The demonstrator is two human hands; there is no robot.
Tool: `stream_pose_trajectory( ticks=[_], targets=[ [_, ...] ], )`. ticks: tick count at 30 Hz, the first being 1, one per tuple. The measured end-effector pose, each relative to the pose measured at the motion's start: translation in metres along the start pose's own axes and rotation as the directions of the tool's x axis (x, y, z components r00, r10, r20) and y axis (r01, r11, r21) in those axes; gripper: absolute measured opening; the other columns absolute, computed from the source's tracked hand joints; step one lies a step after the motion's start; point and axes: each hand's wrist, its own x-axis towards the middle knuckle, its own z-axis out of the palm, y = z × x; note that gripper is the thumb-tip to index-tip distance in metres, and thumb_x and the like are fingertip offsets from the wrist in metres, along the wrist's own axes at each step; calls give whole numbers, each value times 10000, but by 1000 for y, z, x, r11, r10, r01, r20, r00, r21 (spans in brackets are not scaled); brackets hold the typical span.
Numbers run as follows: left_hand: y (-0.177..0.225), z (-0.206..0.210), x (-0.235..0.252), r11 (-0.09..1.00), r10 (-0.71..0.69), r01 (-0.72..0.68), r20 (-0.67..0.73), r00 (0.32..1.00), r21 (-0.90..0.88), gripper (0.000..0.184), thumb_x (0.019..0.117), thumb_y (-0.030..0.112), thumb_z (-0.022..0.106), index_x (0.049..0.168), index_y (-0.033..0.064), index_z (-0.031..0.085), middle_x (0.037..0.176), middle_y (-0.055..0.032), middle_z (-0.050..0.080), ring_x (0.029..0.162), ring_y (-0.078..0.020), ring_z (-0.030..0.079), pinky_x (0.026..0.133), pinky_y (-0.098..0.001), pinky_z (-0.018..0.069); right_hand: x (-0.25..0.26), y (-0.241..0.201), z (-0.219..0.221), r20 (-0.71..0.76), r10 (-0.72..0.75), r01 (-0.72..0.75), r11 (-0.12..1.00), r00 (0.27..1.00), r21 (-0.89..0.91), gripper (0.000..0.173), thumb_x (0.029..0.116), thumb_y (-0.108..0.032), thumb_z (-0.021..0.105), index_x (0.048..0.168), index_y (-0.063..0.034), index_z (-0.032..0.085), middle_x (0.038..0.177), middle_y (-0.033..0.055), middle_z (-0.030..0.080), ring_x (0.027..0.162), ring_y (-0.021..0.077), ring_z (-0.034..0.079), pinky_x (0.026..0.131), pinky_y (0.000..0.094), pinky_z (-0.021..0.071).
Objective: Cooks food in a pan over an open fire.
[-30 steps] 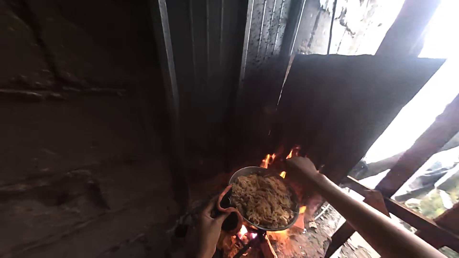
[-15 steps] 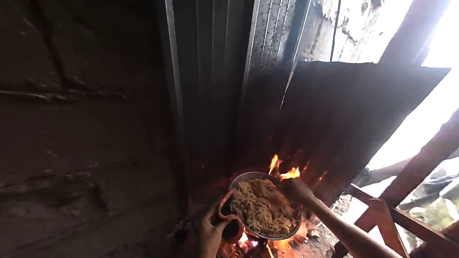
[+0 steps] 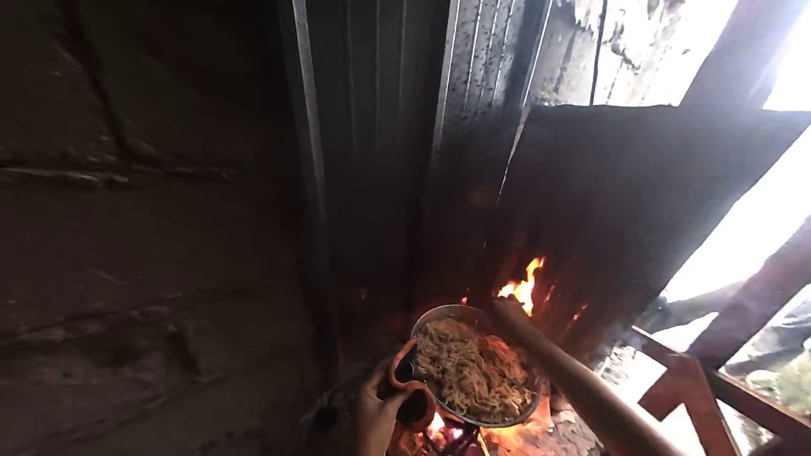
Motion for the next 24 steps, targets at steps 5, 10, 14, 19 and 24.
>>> stream_pose_trajectory(
  ticks=[5, 10, 14, 19, 24],
  targets=[
    [1, 2, 0, 1000, -10, 10, -23, 1000, 8, 440, 770, -129, 764, 1194, -38, 690, 1132, -89, 734, 1024, -99, 698, 903, -263, 587, 2, -1, 4, -4, -247, 244, 954, 969, 174, 281, 979, -189, 651, 1205, -37, 719, 1192, 237, 701, 1166, 445, 635, 1076, 692, 383],
    [3, 3, -2, 999, -46, 47, -38, 998, 9, 407, 774, -122, 768, 1166, -40, 692, 1103, -86, 734, 1009, -87, 696, 899, -260, 586, -36, 4, -49, -94, -360, 368, 926, 928, 86, 245, 1011, -177, 618, 1193, -66, 740, 1252, 182, 694, 1212, 391, 614, 1139, 656, 292],
    [6, 3, -2, 999, -35, 35, -21, 999, -15, 444, 781, -114, 766, 1208, -31, 680, 1161, -81, 719, 1053, -81, 681, 924, -260, 576, -57, 10, -70, -174, -374, 371, 927, 911, -55, 236, 1005, -168, 626, 1188, -93, 756, 1248, 155, 705, 1245, 395, 597, 1112, 679, 300],
    [7, 2, -3, 999, -41, 41, -21, 999, -7, 464, 772, -104, 781, 1218, -17, 687, 1167, -70, 724, 1059, -75, 683, 927, -243, 574, -53, 3, -36, 97, -134, 141, 987, 986, -73, 303, 1035, -290, 585, 1219, -92, 724, 1158, 205, 724, 1145, 421, 646, 1136, 652, 310],
    [4, 1, -3, 999, -34, 35, -27, 999, 1, 448, 772, -106, 778, 1203, -24, 689, 1167, -80, 720, 1063, -84, 681, 935, -252, 572, -39, -12, -6, 128, -83, 100, 986, 988, -135, 380, 1076, -255, 478, 1326, -9, 625, 1208, 260, 692, 1205, 443, 620, 1189, 609, 274]
  ],
)
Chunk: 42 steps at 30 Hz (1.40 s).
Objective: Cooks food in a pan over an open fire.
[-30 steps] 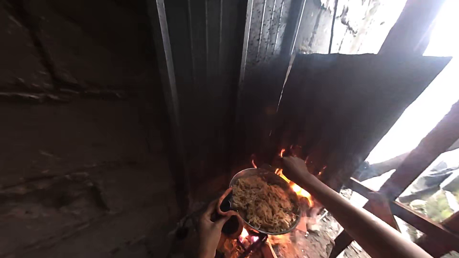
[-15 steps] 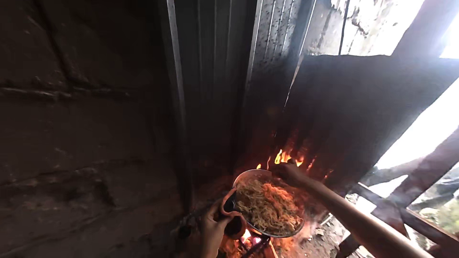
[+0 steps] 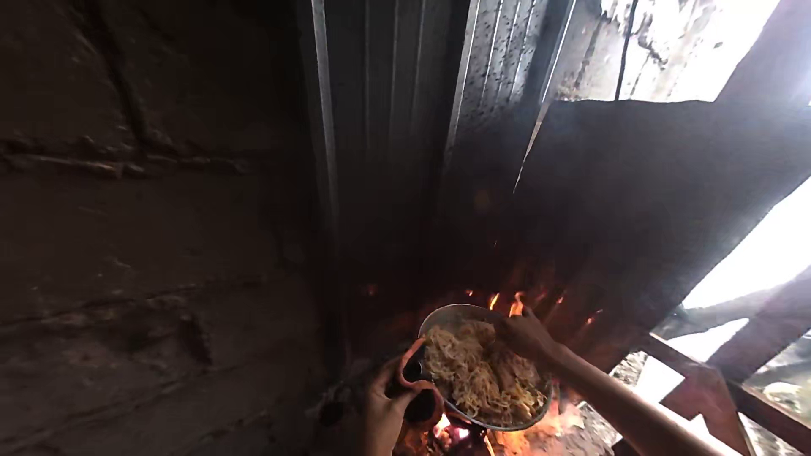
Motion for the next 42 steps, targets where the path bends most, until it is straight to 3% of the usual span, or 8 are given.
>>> stream_pose_trajectory(
  ticks=[6, 12, 14, 19, 23, 32, 37, 42],
  targets=[
    [5, 0, 0, 1000, -14, 14, 22, 1000, -7, 452, 785, -119, 759, 1221, -27, 681, 1198, -87, 710, 1086, -95, 674, 941, -258, 569, 2, 13, -74, -233, -115, 84, 987, 966, -138, 250, 1000, -132, 594, 1150, 31, 710, 1162, 253, 702, 1180, 452, 616, 1141, 626, 308],
    [3, 1, 1, 1000, -1, 1, 0, 1000, 9, 450, 763, -118, 772, 1197, -32, 687, 1149, -75, 722, 1045, -72, 679, 921, -240, 570, 60, 1, -48, -174, -171, 133, 968, 970, -212, 317, 993, -178, 624, 1219, 39, 675, 1191, 258, 695, 1179, 447, 623, 1160, 624, 285],
    [4, 1, 0, 1000, -7, 7, 1, 1000, 7, 451, 766, -119, 770, 1201, -34, 685, 1150, -78, 723, 1045, -75, 681, 921, -242, 572, 68, -16, -38, -193, -284, 247, 950, 939, -193, 284, 959, -51, 609, 1224, 25, 678, 1214, 242, 687, 1202, 436, 606, 1142, 624, 300],
    [1, 0, 1, 1000, 19, -19, 5, 1000, 6, 443, 774, -116, 768, 1202, -32, 686, 1129, -77, 729, 1020, -83, 693, 902, -246, 584, 36, -52, -36, -227, -695, 607, 711, 682, -355, 316, 979, 15, 554, 1214, -108, 726, 1221, 205, 693, 1228, 423, 602, 1055, 588, 429],
    [-1, -2, 2, 1000, 20, -20, 17, 1000, 17, 433, 772, -94, 783, 1190, -19, 699, 1138, -72, 730, 1032, -88, 693, 910, -252, 584, 1, -39, -50, -198, -825, 644, 543, 529, -539, 249, 947, -10, 630, 1101, -157, 759, 1136, 178, 696, 1122, 387, 646, 963, 546, 506],
    [-2, -2, 1, 999, 51, -51, 25, 998, -11, 436, 770, -97, 785, 1190, -15, 704, 1140, -58, 734, 1022, -83, 696, 912, -252, 585, -3, -73, -50, -433, -640, 457, 762, 634, -458, 199, 968, 11, 564, 1053, -55, 731, 1095, 179, 724, 1119, 380, 663, 962, 528, 516],
    [0, -2, 2, 999, 34, -34, 34, 999, -4, 450, 771, -111, 773, 1207, -32, 690, 1166, -78, 728, 1060, -87, 689, 944, -256, 573, -27, -103, -18, -311, -605, 535, 795, 733, -284, 270, 976, 21, 546, 1166, -47, 725, 1233, 255, 662, 1194, 439, 618, 991, 566, 509],
    [-2, -3, 2, 999, 45, -46, 40, 998, 21, 442, 782, -91, 774, 1210, -14, 696, 1188, -63, 721, 1077, -75, 679, 953, -242, 564, -59, -52, -7, -304, -535, 433, 833, 789, -344, 384, 930, 65, 601, 1222, -143, 739, 1231, 225, 694, 1251, 440, 604, 1039, 617, 465]
  ],
)
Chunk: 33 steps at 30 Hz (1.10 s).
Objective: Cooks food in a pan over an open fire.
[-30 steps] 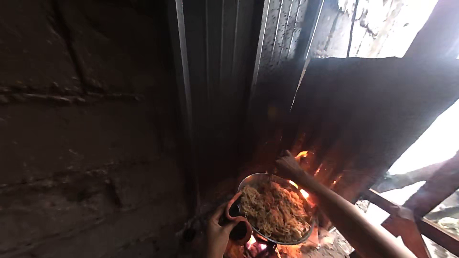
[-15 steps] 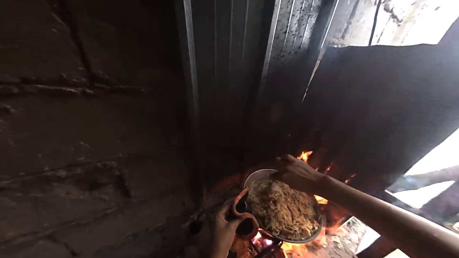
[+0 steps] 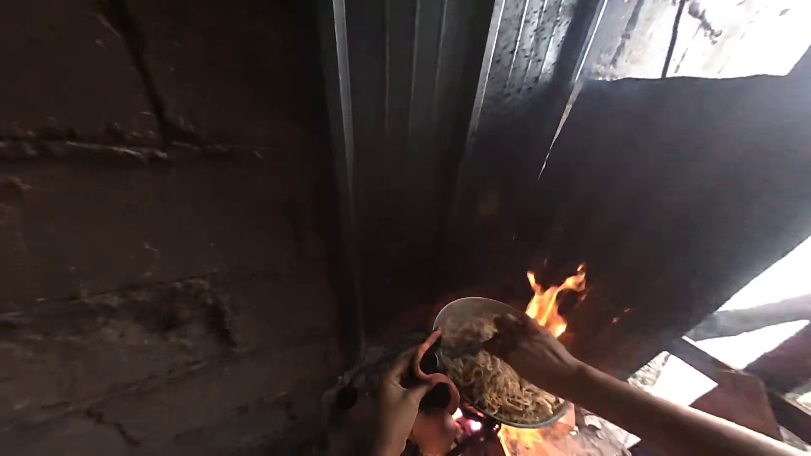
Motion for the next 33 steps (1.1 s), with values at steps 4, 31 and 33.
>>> stream_pose_trajectory(
  ticks=[4, 31, 33],
  targets=[
    [0, 0, 1, 1000, -3, 3, 5, 1000, -24, 420, 783, -86, 778, 1190, -16, 705, 1172, -62, 726, 1067, -83, 683, 945, -252, 570, -17, 27, -10, -95, 61, -70, 993, 994, -99, 397, 851, 73, 672, 1187, -129, 734, 1196, 268, 680, 1185, 490, 616, 962, 649, 484],
    [-3, 1, 1, 998, -23, 22, -6, 1000, -61, 422, 790, -101, 776, 1196, -21, 697, 1168, -75, 721, 1057, -98, 684, 932, -257, 574, -30, -11, -39, 397, 580, -618, 785, 711, -42, 427, 1030, -41, 470, 1435, -132, 568, 1297, 234, 641, 1066, 481, 672, 796, 633, 549],
    [-1, 2, 1, 998, -38, 37, -13, 999, -51, 422, 787, -101, 774, 1194, -21, 696, 1160, -78, 722, 1051, -96, 684, 927, -258, 574, -34, -10, -42, 401, 609, -640, 766, 685, -70, 376, 1028, -39, 474, 1384, -99, 577, 1238, 232, 656, 1040, 469, 678, 785, 618, 546]
  ],
)
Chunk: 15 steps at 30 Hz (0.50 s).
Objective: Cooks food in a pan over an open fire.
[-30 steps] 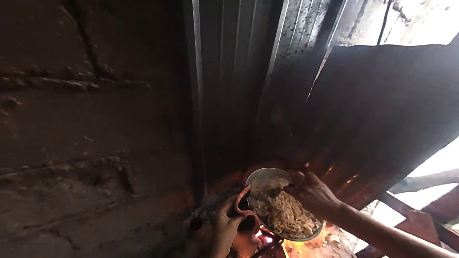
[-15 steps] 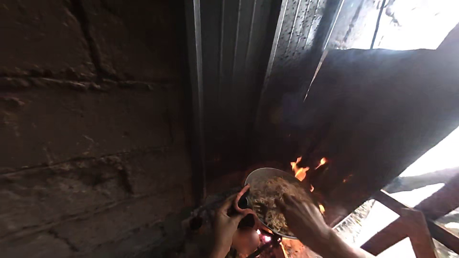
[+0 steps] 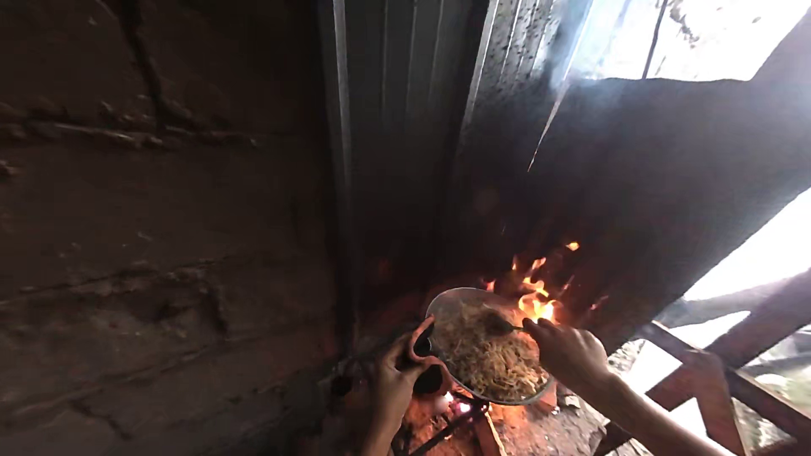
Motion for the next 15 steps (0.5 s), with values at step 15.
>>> stream_pose_trajectory(
  ticks=[15],
  targets=[
    [1, -1, 1, 1000, -15, 15, 10, 1000, -2, 404, 787, -96, 773, 1176, -13, 703, 1136, -63, 728, 1035, -86, 685, 927, -253, 572, -16, -42, 59, 97, -202, 190, 975, 975, 118, 491, 990, -22, 557, 1460, -160, 565, 1327, 222, 627, 1161, 489, 626, 861, 659, 537]
  ],
)
